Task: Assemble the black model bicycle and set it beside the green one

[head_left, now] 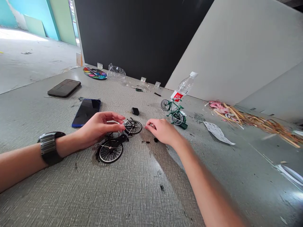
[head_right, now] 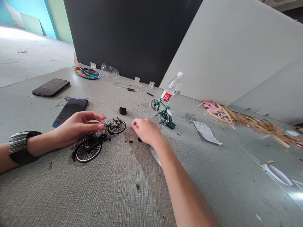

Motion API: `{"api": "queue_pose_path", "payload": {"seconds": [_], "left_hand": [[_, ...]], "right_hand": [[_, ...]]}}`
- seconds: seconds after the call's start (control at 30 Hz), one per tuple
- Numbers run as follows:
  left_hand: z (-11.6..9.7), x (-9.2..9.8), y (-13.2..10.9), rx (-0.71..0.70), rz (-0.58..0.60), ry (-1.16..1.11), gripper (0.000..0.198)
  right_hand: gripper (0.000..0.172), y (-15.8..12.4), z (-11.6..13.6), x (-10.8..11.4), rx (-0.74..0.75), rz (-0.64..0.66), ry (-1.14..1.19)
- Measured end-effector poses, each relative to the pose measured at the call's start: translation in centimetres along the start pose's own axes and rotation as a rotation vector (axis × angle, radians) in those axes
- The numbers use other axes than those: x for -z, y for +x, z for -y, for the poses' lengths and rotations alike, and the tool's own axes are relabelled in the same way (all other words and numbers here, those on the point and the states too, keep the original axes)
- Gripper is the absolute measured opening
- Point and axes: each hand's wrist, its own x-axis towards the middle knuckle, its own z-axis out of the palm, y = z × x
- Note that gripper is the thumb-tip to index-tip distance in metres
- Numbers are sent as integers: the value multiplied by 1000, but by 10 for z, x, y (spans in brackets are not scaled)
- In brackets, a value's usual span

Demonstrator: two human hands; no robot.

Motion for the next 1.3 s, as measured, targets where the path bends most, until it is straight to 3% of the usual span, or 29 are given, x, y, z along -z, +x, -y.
{"api": "queue_pose_path", "payload": {"seconds": [0.2, 0.37, 1.0, 1.3], "left_hand": [[0, -1, 0, 1, -7, 2, 26], [1, 1, 0, 20, -3, -23, 27], [2, 2, -1, 0, -8, -14, 26], [2, 1, 2, -3, -4, -14, 26]], "right_hand": [[19, 2, 5, -1, -34, -116, -93], [27, 5, -1, -3, -42, -155, -4], [29, 7, -2, -8, -48, -29, -21], [32, 6, -2, -4, -133, -121, -141]]}}
